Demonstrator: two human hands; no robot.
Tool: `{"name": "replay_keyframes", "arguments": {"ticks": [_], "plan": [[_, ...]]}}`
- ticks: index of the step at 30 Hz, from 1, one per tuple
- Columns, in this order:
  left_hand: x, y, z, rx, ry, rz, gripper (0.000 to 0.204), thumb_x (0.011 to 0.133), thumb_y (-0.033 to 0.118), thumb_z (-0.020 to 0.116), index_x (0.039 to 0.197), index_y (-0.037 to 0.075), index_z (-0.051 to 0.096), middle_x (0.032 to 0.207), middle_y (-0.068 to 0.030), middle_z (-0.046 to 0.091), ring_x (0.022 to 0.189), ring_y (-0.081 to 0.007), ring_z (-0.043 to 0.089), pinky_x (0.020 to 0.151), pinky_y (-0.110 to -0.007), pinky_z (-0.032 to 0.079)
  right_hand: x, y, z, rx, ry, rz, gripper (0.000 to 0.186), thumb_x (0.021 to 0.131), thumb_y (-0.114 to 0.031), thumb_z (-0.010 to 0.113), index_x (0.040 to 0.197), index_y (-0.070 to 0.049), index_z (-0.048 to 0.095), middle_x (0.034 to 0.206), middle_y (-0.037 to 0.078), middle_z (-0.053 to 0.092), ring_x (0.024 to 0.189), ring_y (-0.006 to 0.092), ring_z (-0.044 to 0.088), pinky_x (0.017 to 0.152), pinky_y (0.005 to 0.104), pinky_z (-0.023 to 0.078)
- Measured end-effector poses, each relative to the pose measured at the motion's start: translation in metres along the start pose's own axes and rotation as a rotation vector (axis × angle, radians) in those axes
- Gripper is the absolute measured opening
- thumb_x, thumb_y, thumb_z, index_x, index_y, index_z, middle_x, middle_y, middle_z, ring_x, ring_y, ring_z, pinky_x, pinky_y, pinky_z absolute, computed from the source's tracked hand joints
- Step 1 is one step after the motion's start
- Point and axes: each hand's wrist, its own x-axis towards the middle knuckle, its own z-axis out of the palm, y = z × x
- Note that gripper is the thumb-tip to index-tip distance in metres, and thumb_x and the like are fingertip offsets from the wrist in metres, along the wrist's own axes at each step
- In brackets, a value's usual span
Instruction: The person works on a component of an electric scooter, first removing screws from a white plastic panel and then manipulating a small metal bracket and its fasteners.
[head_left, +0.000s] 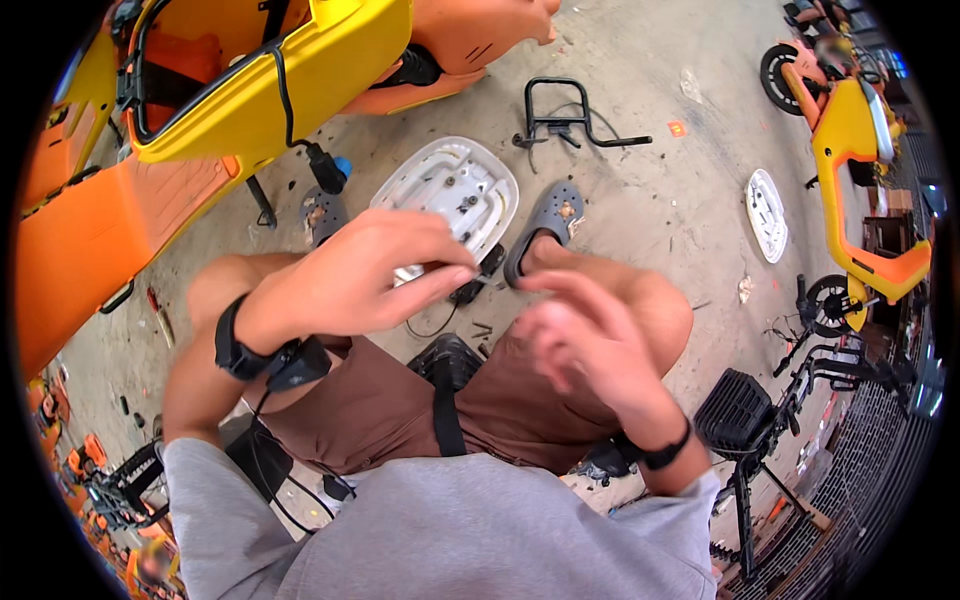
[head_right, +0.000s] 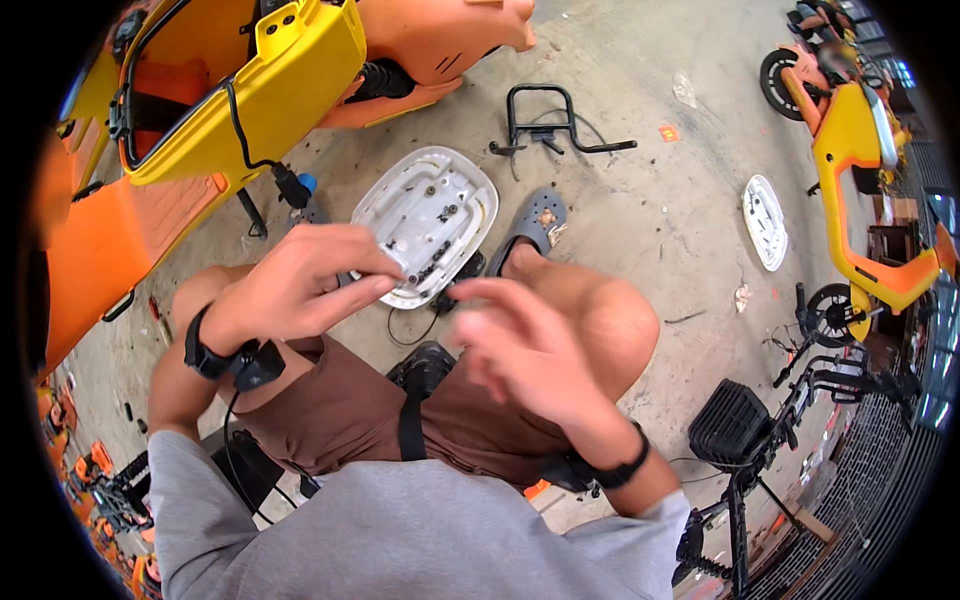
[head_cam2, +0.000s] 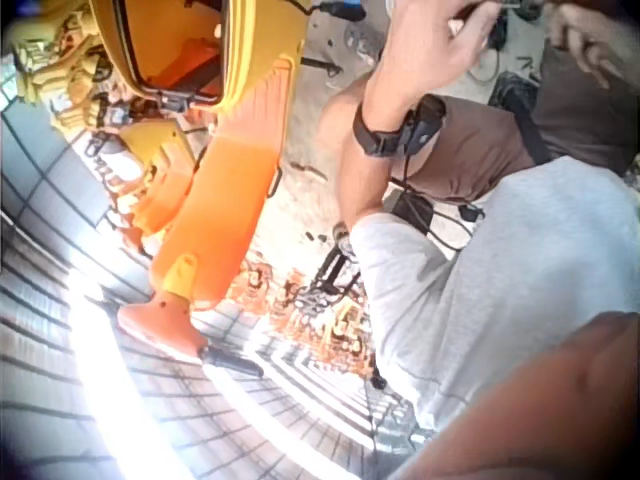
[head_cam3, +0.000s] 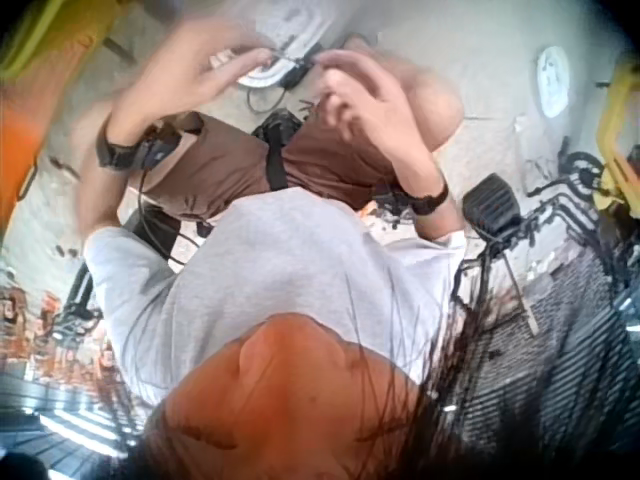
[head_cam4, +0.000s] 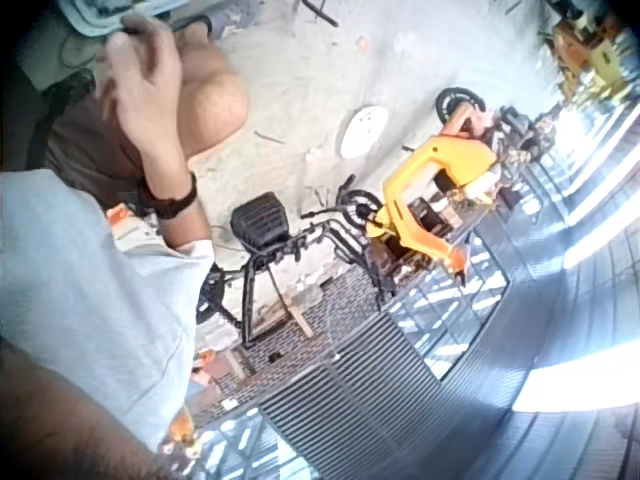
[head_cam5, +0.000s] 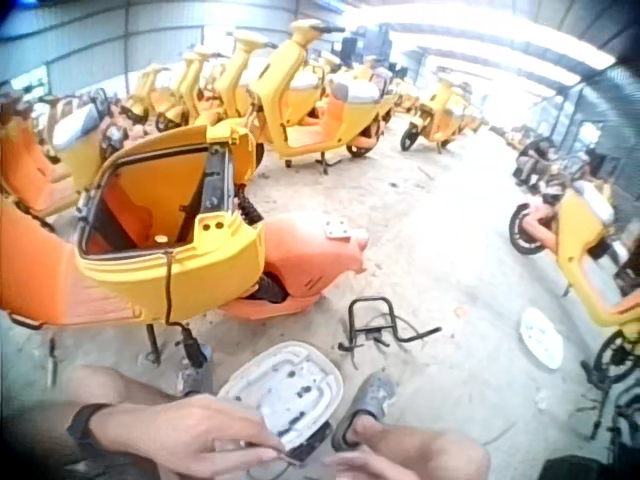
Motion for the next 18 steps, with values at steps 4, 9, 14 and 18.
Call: {"name": "replay_keyframes", "arguments": {"ticks": [4, 9, 14, 18], "plan": [[-0.024, -0.012, -0.004, -0.038, 0.144, -0.082, 0.010, 0.088, 0.006, 0.062, 0.093, -0.001, 0.067, 0.076, -0.0129, 0.060, 0.065, -0.0265, 0.058, 0.058, -0.033, 0.044, 0.069, 0.007, 0.036, -0.393, -0.163, -0.085, 0.032, 0.095, -0.026, 0.061, 0.112, 0.000, 0.059, 0.085, 0.003, 0.062, 0.064, 0.0051, 0.054, 0.053, 0.0208, 0.043], [-0.018, -0.018, -0.010, -0.015, 0.279, -0.058, 0.006, 0.087, 0.002, 0.061, 0.092, -0.001, 0.064, 0.074, -0.0139, 0.056, 0.064, -0.0281, 0.055, 0.057, -0.034, 0.043, 0.092, 0.012, 0.049, -0.333, -0.058, -0.315, 0.025, 0.093, -0.022, 0.063, 0.100, 0.002, 0.064, 0.072, 0.001, 0.062, 0.061, 0.0035, 0.050, 0.056, 0.0208, 0.043], [-0.025, -0.015, -0.018, -0.037, 0.263, -0.101, 0.016, 0.080, -0.003, 0.068, 0.096, 0.000, 0.066, 0.080, -0.0126, 0.060, 0.070, -0.0270, 0.059, 0.063, -0.033, 0.047, 0.090, 0.007, 0.052, -0.436, 0.002, -0.467, 0.020, 0.092, -0.018, 0.065, 0.096, 0.001, 0.066, 0.075, 0.005, 0.064, 0.059, 0.0071, 0.052, 0.055, 0.0219, 0.043], [-0.030, -0.020, -0.019, 0.017, 0.227, -0.046, 0.013, 0.080, 0.006, 0.071, 0.090, -0.001, 0.064, 0.073, -0.0104, 0.058, 0.065, -0.0257, 0.057, 0.058, -0.034, 0.044, 0.092, 0.002, 0.060, -0.572, 0.053, -0.603, 0.018, 0.092, -0.015, 0.064, 0.087, 0.002, 0.066, 0.072, 0.008, 0.064, 0.053, 0.0127, 0.052, 0.051, 0.0246, 0.043]]}}
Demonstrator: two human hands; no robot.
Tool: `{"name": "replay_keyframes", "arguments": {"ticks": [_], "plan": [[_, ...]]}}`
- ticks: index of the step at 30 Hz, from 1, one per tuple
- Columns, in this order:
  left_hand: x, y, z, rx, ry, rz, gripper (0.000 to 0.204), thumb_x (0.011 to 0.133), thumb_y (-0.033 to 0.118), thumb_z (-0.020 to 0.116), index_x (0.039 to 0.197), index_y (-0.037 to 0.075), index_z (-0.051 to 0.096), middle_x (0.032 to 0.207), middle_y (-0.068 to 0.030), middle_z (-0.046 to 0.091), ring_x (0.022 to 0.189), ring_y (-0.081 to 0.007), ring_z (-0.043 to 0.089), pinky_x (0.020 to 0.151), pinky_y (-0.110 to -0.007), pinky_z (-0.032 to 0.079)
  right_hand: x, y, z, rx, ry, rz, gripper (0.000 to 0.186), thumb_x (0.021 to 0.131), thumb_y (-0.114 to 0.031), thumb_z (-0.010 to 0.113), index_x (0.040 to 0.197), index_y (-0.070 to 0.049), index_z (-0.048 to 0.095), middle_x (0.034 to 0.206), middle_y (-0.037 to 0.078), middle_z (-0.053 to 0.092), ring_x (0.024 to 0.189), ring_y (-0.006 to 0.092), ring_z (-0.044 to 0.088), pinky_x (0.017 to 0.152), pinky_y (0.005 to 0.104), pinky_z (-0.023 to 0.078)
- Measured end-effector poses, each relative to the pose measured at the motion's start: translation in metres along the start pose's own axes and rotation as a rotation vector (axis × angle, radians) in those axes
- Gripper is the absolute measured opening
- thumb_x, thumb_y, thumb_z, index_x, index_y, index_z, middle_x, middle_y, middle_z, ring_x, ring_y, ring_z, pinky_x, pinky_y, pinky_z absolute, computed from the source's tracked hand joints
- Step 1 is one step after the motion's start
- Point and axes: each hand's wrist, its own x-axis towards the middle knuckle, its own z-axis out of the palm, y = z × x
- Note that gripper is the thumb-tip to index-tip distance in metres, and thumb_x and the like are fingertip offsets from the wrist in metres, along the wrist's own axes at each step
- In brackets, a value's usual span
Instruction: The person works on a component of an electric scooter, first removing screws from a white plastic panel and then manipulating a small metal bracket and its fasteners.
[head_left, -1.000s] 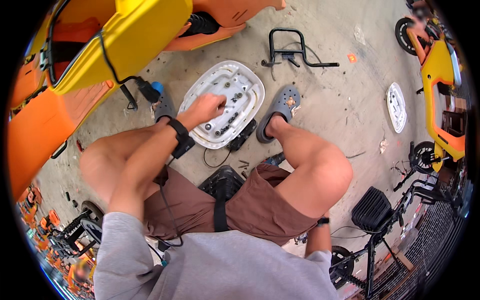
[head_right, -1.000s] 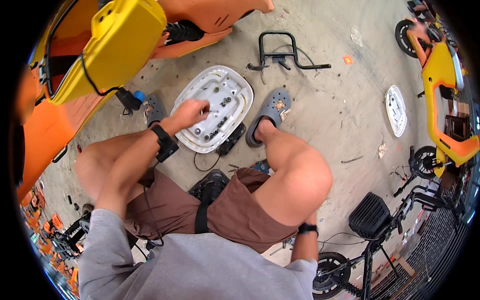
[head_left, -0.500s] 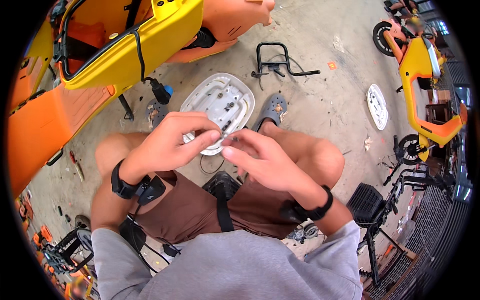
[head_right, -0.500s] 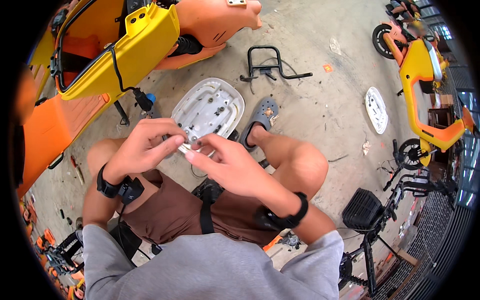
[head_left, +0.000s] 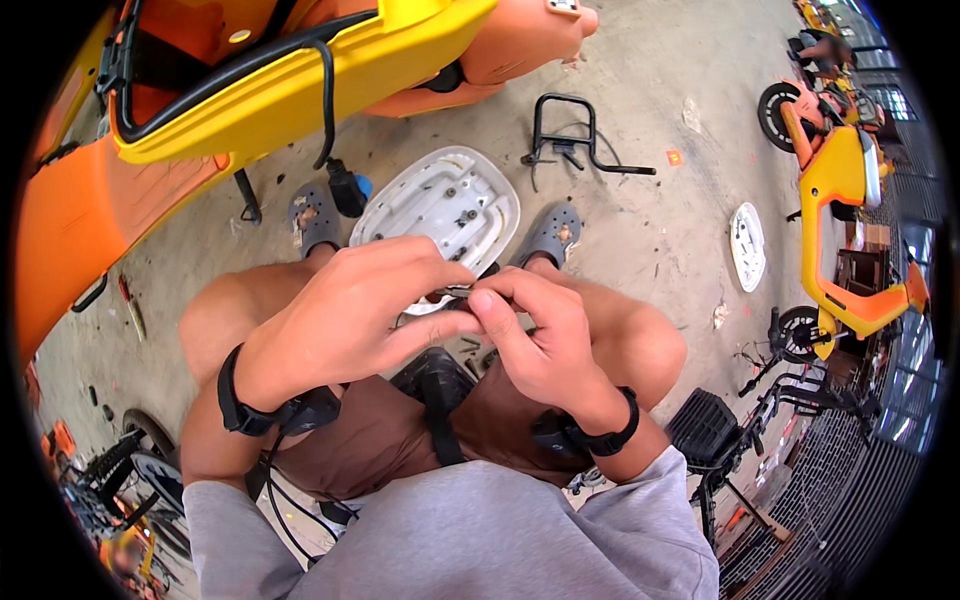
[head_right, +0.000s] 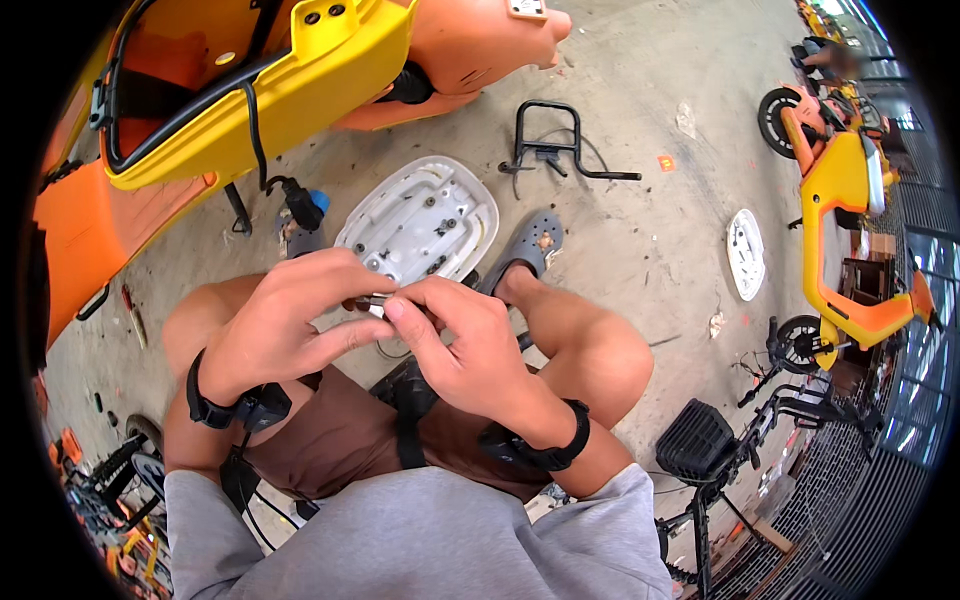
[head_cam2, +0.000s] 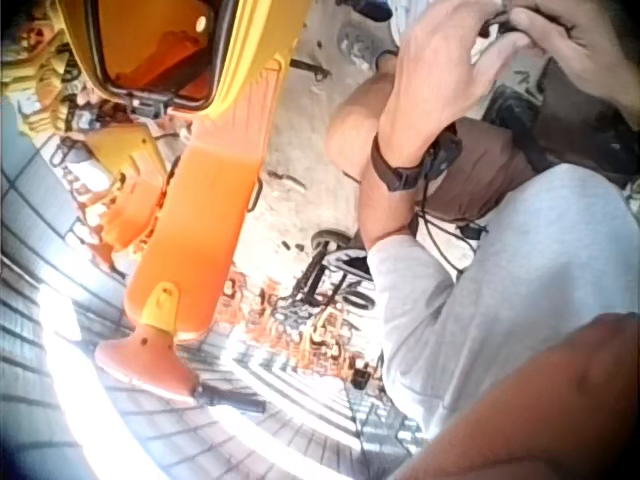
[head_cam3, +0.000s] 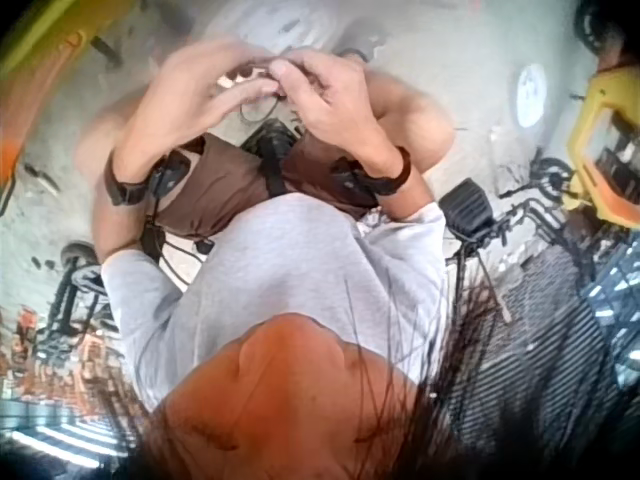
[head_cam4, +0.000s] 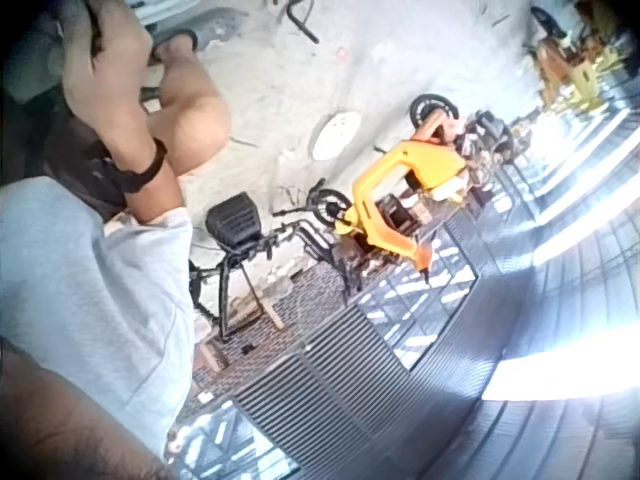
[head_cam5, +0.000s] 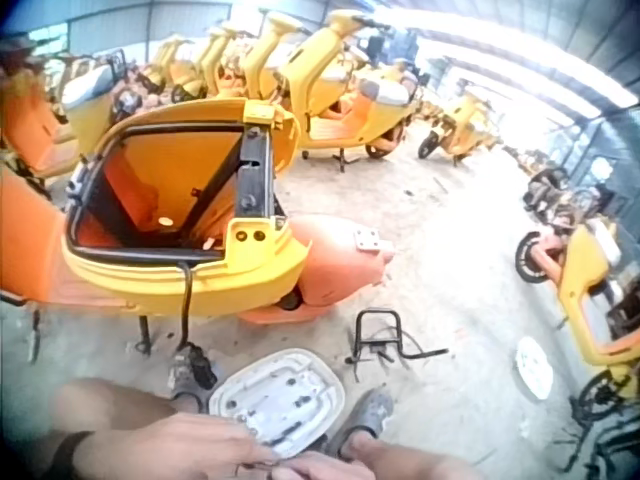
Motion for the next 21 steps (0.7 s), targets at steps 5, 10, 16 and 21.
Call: {"name": "replay_keyframes", "arguments": {"ticks": [5, 10, 16, 21], "plan": [[-0.013, -0.003, 0.003, -0.136, -0.172, -0.004, 0.025, 0.082, 0.016, 0.073, 0.073, 0.001, 0.055, 0.059, -0.0089, 0.048, 0.053, -0.0272, 0.050, 0.050, -0.036, 0.038, -0.004, -0.011, -0.007, 0.015, -0.149, -0.056, 0.027, 0.092, -0.012, 0.061, 0.068, 0.001, 0.062, 0.054, 0.007, 0.056, 0.045, 0.0130, 0.048, 0.043, 0.0277, 0.037], [-0.015, -0.004, 0.006, -0.127, -0.193, 0.074, 0.034, 0.087, 0.019, 0.066, 0.064, 0.003, 0.048, 0.055, -0.0111, 0.045, 0.050, -0.0313, 0.048, 0.047, -0.039, 0.038, -0.013, -0.011, -0.012, 0.164, -0.272, 0.066, 0.034, 0.095, -0.015, 0.054, 0.066, 0.001, 0.057, 0.054, 0.003, 0.054, 0.046, 0.0089, 0.045, 0.044, 0.0257, 0.033], [-0.003, -0.004, 0.004, -0.142, -0.225, 0.115, 0.034, 0.088, 0.020, 0.065, 0.064, 0.003, 0.047, 0.054, -0.0104, 0.044, 0.049, -0.0325, 0.048, 0.046, -0.040, 0.038, -0.014, -0.012, -0.022, 0.331, -0.320, 0.215, 0.038, 0.096, -0.017, 0.052, 0.062, -0.001, 0.054, 0.053, 0.002, 0.052, 0.046, 0.0079, 0.041, 0.045, 0.0252, 0.029], [0.002, 0.002, 0.005, -0.184, -0.239, 0.119, 0.035, 0.083, 0.016, 0.070, 0.060, 0.004, 0.047, 0.054, -0.0088, 0.043, 0.049, -0.0284, 0.045, 0.047, -0.037, 0.034, -0.017, -0.013, -0.029, 0.438, -0.353, 0.271, 0.040, 0.096, -0.018, 0.052, 0.059, -0.001, 0.051, 0.052, 0.002, 0.051, 0.046, 0.0088, 0.039, 0.045, 0.0263, 0.029]]}}
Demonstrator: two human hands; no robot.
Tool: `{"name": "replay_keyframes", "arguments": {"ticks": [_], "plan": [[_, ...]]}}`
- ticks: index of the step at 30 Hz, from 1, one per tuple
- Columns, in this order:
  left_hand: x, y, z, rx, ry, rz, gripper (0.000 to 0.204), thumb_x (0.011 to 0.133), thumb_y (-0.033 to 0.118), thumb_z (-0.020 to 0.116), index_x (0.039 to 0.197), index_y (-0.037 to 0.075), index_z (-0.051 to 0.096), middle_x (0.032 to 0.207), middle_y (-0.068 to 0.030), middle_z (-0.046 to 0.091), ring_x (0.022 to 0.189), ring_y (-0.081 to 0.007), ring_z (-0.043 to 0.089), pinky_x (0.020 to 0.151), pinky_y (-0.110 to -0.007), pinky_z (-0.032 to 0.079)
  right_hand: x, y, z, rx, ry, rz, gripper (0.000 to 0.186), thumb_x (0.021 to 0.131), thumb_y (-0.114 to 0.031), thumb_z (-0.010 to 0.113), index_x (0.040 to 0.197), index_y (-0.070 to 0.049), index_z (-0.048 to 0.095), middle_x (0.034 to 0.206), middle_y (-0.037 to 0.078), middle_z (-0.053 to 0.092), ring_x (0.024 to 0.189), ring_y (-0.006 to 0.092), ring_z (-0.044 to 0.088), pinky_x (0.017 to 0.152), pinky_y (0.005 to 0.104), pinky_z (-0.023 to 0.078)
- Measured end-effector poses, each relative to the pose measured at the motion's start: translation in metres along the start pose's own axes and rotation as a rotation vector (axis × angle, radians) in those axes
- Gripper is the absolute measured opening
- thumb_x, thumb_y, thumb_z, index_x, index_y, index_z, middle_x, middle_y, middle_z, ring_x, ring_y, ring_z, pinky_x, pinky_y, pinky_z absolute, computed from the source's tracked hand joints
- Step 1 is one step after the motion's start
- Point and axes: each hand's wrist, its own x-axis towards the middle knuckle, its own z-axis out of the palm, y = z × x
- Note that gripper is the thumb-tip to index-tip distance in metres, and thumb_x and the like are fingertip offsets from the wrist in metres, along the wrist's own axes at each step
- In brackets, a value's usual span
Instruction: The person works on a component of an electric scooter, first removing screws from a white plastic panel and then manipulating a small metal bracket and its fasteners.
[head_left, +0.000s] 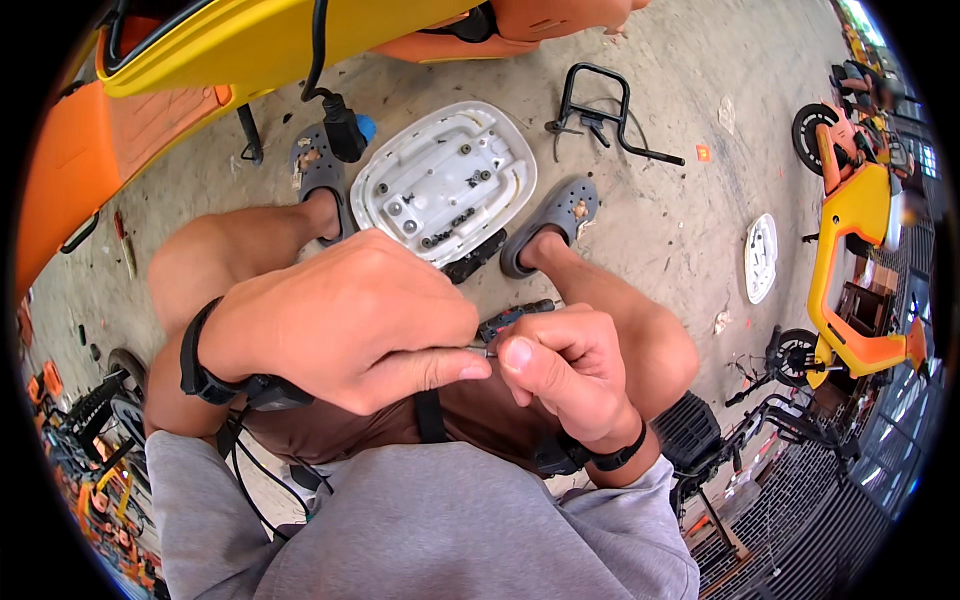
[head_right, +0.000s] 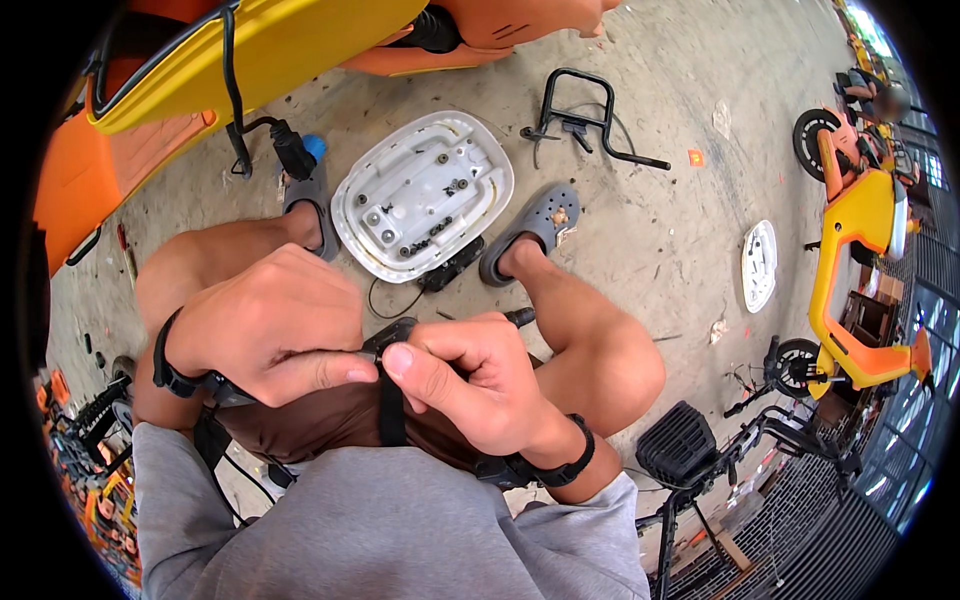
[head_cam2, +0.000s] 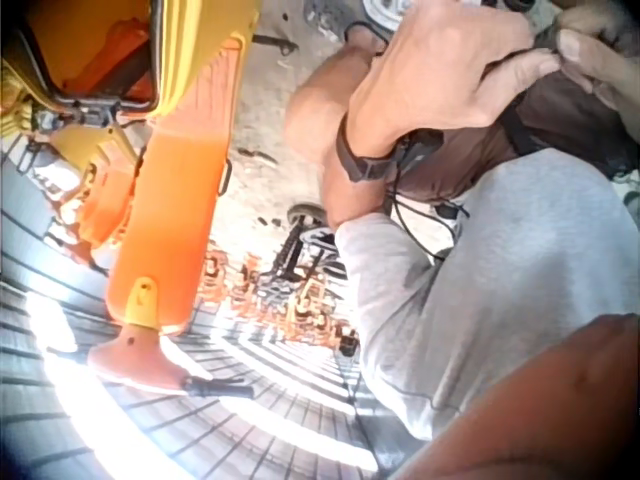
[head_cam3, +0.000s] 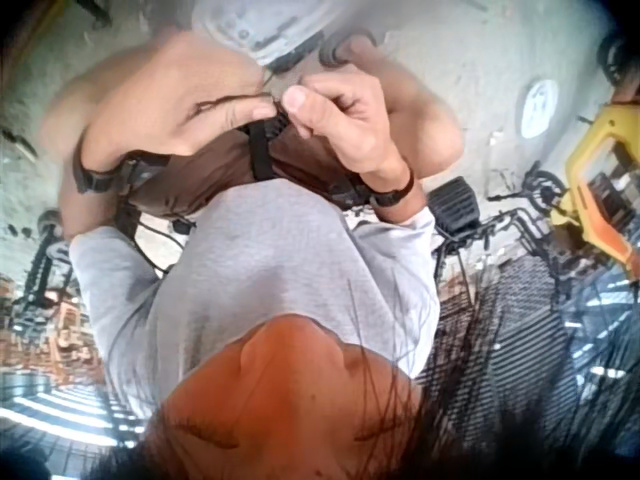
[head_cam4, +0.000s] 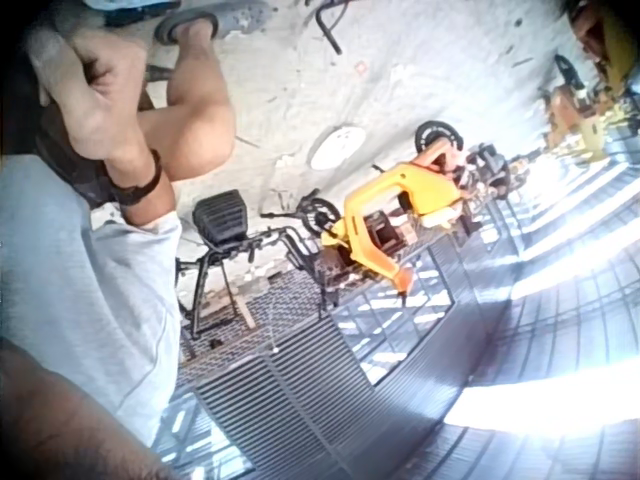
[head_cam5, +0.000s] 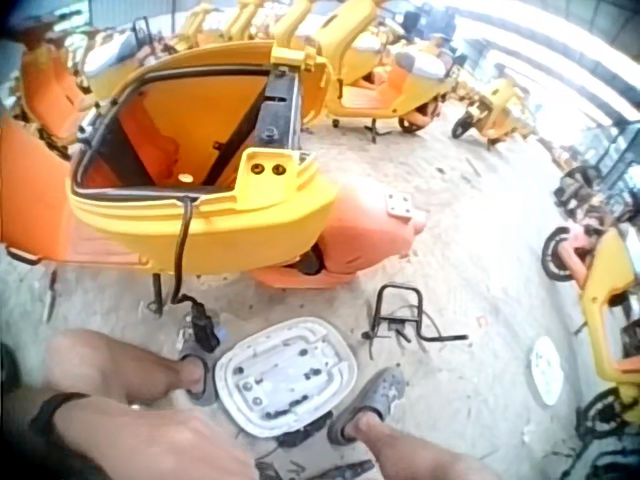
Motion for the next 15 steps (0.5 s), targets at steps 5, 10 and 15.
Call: {"name": "replay_keyframes", "arguments": {"ticks": [5, 10, 15], "plan": [[-0.0001, -0.0006, 0.0040, 0.015, 0.006, 0.022, 0.036, 0.083, 0.016, 0.071, 0.059, 0.005, 0.046, 0.054, -0.0077, 0.042, 0.049, -0.0278, 0.045, 0.047, -0.037, 0.033, -0.0023, 0.0045, -0.0022, 0.019, -0.020, 0.017, 0.042, 0.095, -0.018, 0.053, 0.057, -0.001, 0.049, 0.051, 0.004, 0.050, 0.045, 0.0104, 0.038, 0.047, 0.0277, 0.030], [0.0022, 0.0037, -0.0003, 0.071, -0.043, 0.025, 0.033, 0.086, 0.018, 0.067, 0.064, 0.004, 0.047, 0.055, -0.0090, 0.045, 0.049, -0.0299, 0.048, 0.044, -0.039, 0.038, -0.0027, -0.0011, -0.0073, 0.052, -0.031, -0.023, 0.042, 0.096, -0.018, 0.054, 0.058, -0.002, 0.052, 0.051, 0.003, 0.051, 0.044, 0.0088, 0.041, 0.044, 0.0265, 0.031], [0.0001, 0.0027, 0.0027, 0.031, -0.025, 0.056, 0.033, 0.086, 0.019, 0.067, 0.064, 0.004, 0.047, 0.055, -0.0096, 0.045, 0.048, -0.0301, 0.048, 0.043, -0.040, 0.037, -0.0033, -0.0021, -0.0061, 0.059, -0.044, -0.071, 0.039, 0.097, -0.016, 0.054, 0.061, -0.001, 0.055, 0.053, 0.002, 0.053, 0.046, 0.0078, 0.044, 0.044, 0.0253, 0.032]]}}
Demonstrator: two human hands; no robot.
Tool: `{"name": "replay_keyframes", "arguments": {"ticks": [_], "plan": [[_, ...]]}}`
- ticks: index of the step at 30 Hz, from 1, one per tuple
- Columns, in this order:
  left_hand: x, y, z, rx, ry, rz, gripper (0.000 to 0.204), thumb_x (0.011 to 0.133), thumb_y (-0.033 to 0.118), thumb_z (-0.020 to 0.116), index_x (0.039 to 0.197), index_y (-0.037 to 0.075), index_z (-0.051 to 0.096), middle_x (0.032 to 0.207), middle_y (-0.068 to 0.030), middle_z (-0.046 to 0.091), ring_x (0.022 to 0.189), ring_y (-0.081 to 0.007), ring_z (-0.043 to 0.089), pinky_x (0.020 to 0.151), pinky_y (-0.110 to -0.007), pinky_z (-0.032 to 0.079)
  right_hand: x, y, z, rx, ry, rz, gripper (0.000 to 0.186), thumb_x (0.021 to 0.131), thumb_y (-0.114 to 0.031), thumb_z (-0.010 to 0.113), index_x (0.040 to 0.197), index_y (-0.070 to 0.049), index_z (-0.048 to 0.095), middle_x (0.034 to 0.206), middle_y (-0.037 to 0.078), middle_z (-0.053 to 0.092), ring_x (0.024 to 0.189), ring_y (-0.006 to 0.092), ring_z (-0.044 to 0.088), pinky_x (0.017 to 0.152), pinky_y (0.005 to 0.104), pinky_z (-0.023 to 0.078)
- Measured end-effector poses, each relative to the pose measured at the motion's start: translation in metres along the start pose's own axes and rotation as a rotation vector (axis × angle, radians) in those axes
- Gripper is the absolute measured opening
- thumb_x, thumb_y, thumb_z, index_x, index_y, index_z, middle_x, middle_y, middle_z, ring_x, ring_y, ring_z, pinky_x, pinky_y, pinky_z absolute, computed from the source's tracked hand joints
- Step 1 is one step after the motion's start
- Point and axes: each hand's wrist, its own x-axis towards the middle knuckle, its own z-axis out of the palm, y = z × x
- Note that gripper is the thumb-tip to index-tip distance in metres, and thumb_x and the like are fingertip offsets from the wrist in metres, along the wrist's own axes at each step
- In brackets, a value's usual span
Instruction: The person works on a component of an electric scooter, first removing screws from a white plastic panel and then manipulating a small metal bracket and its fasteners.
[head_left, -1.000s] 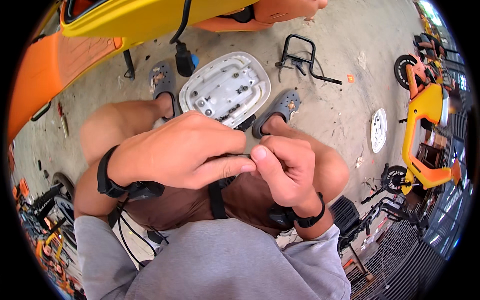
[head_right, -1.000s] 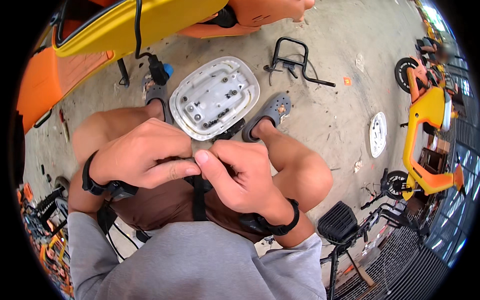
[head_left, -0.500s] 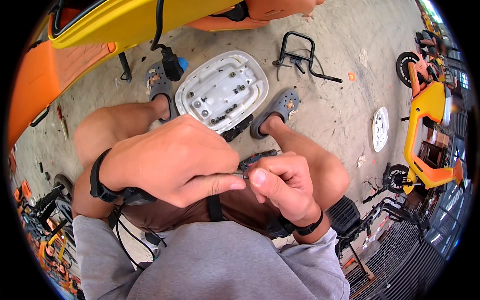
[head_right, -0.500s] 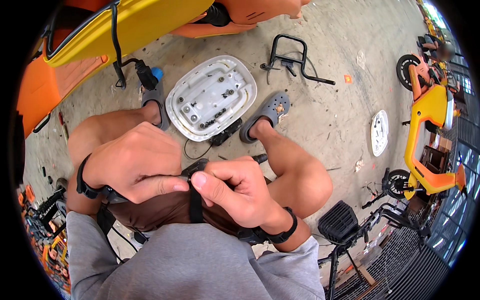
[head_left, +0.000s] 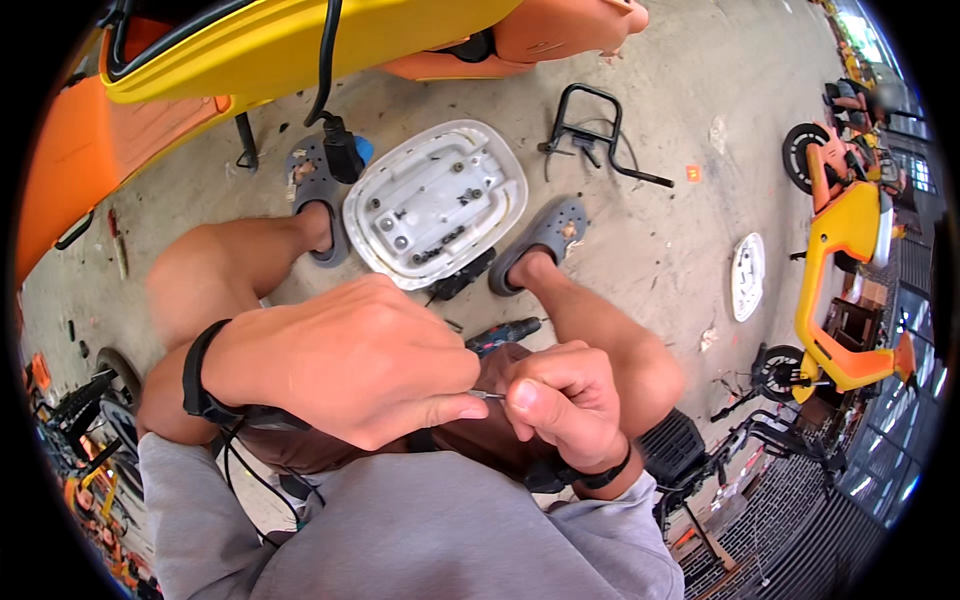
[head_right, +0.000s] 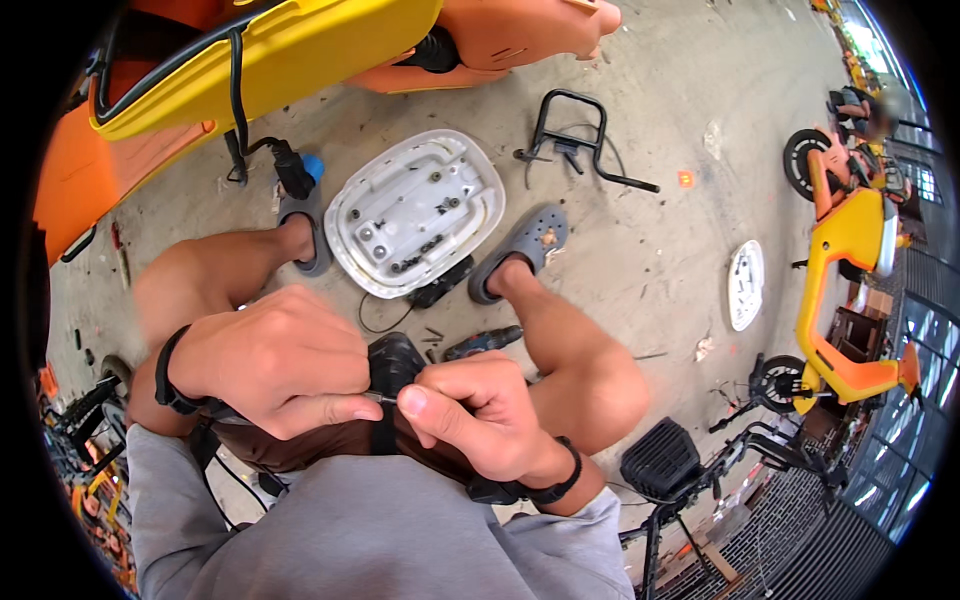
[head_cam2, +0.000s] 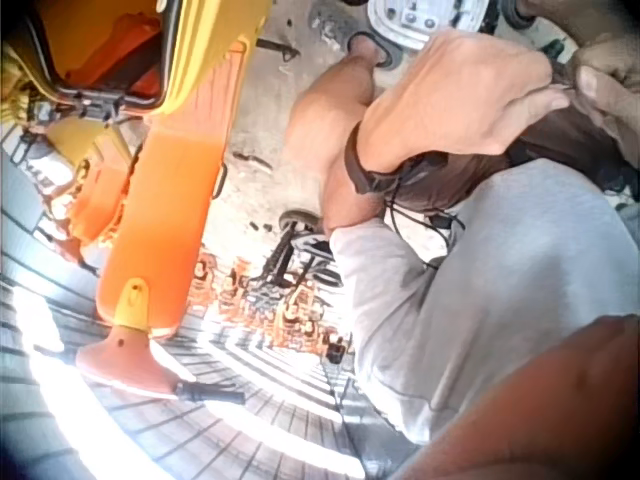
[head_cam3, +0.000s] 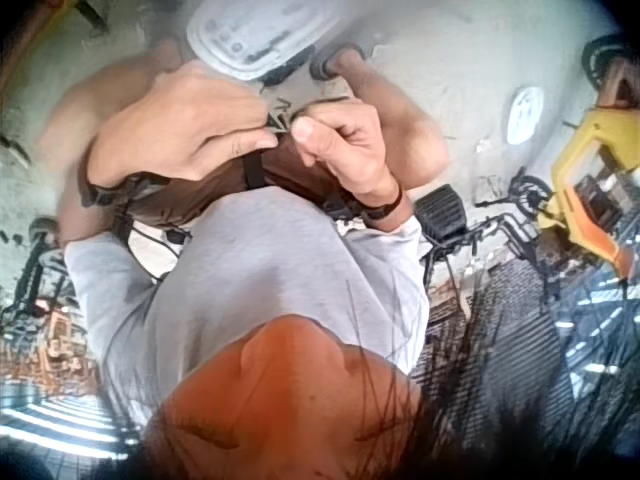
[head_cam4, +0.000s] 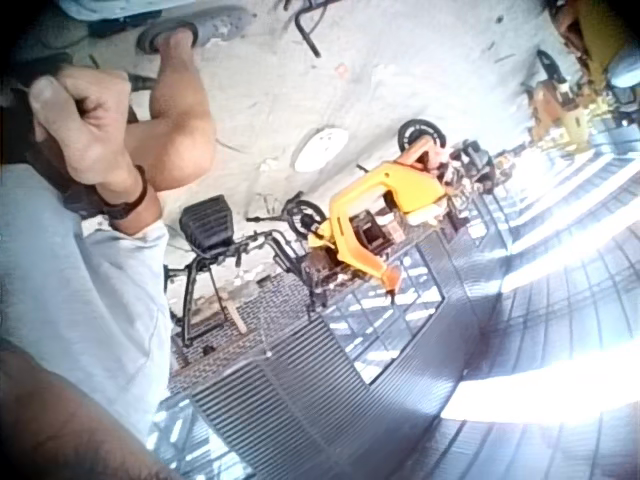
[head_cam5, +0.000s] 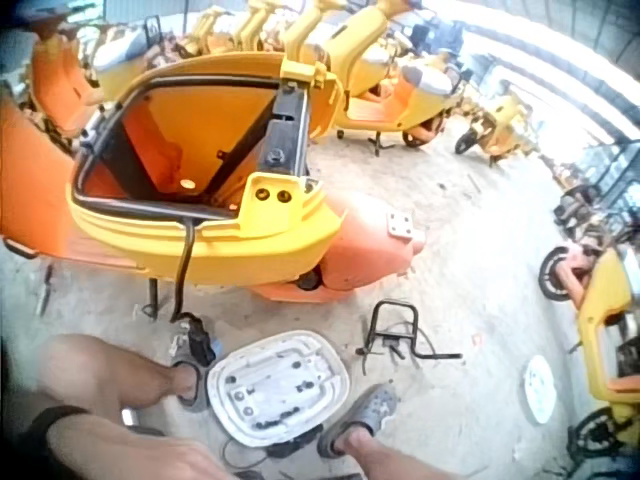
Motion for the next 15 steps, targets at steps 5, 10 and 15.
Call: {"name": "replay_keyframes", "arguments": {"ticks": [5, 10, 15], "plan": [[-0.001, 0.004, 0.000, 0.020, 0.037, 0.017, 0.032, 0.085, 0.018, 0.067, 0.064, 0.004, 0.047, 0.055, -0.0095, 0.046, 0.048, -0.0301, 0.049, 0.043, -0.040, 0.037, -0.003, -0.006, 0.002, 0.003, 0.030, 0.093, 0.041, 0.096, -0.019, 0.054, 0.058, -0.002, 0.054, 0.052, 0.003, 0.052, 0.045, 0.0087, 0.041, 0.044, 0.0261, 0.030], [-0.014, 0.010, -0.016, -0.003, 0.160, -0.066, 0.031, 0.084, 0.015, 0.067, 0.062, 0.005, 0.049, 0.053, -0.0090, 0.045, 0.047, -0.0290, 0.049, 0.042, -0.038, 0.036, -0.021, -0.015, -0.039, 0.236, 0.324, -0.200, 0.038, 0.096, -0.022, 0.045, 0.061, -0.007, 0.046, 0.050, 0.000, 0.039, 0.042, 0.0074, 0.034, 0.039, 0.0232, 0.026], [-0.024, 0.004, -0.028, 0.091, 0.232, -0.141, 0.027, 0.084, 0.011, 0.068, 0.063, 0.002, 0.054, 0.052, -0.0096, 0.042, 0.046, -0.0288, 0.046, 0.044, -0.037, 0.036, -0.005, -0.013, -0.025, 0.298, 0.635, -0.141, 0.032, 0.095, -0.017, 0.054, 0.066, -0.003, 0.055, 0.058, -0.001, 0.046, 0.049, 0.0050, 0.035, 0.046, 0.0187, 0.028]]}}
